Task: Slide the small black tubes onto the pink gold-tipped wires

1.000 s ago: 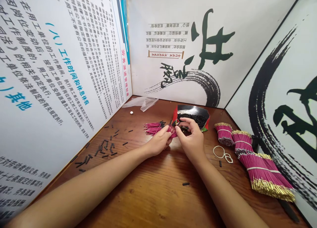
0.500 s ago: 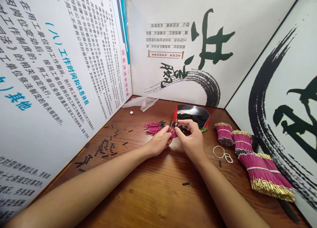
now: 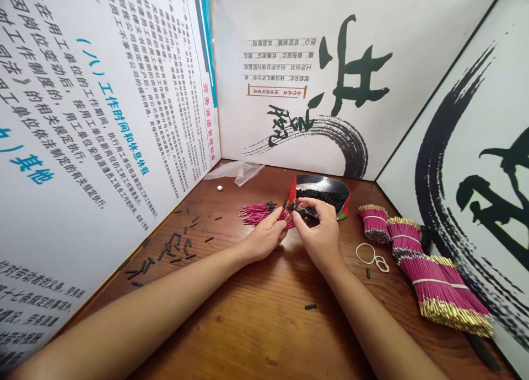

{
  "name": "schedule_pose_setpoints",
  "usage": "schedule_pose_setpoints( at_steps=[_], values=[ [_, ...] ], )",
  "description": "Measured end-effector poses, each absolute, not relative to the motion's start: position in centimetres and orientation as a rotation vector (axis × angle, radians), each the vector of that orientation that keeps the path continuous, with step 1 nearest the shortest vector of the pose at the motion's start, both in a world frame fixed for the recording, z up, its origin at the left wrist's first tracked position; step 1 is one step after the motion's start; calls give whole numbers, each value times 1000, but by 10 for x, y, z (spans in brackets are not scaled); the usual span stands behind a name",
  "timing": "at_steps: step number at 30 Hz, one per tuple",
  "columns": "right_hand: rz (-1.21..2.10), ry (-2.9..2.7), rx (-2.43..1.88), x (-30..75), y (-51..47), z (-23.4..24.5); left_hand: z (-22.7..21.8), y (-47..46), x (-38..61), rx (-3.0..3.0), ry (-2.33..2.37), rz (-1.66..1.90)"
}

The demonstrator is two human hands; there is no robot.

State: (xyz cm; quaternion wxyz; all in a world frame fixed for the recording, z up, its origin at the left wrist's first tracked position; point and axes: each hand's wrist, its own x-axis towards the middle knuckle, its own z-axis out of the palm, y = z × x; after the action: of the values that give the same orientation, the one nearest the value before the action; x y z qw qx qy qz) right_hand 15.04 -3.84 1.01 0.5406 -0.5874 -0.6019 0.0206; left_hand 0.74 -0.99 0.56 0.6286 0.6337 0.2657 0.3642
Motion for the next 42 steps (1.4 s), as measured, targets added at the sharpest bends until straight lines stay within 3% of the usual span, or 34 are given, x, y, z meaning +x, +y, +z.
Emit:
schedule_pose_setpoints(
  at_steps=[26, 35, 42],
  values=[
    [229, -1301, -1370, 160, -37, 11, 8, -12, 7, 1353, 660, 814],
    [-227, -1592, -2027, 192, -30, -4, 7, -11, 7, 1239, 692, 792],
    [-330, -1849, -2152, 183, -33, -6, 10, -11, 7, 1172, 620, 747]
  ],
)
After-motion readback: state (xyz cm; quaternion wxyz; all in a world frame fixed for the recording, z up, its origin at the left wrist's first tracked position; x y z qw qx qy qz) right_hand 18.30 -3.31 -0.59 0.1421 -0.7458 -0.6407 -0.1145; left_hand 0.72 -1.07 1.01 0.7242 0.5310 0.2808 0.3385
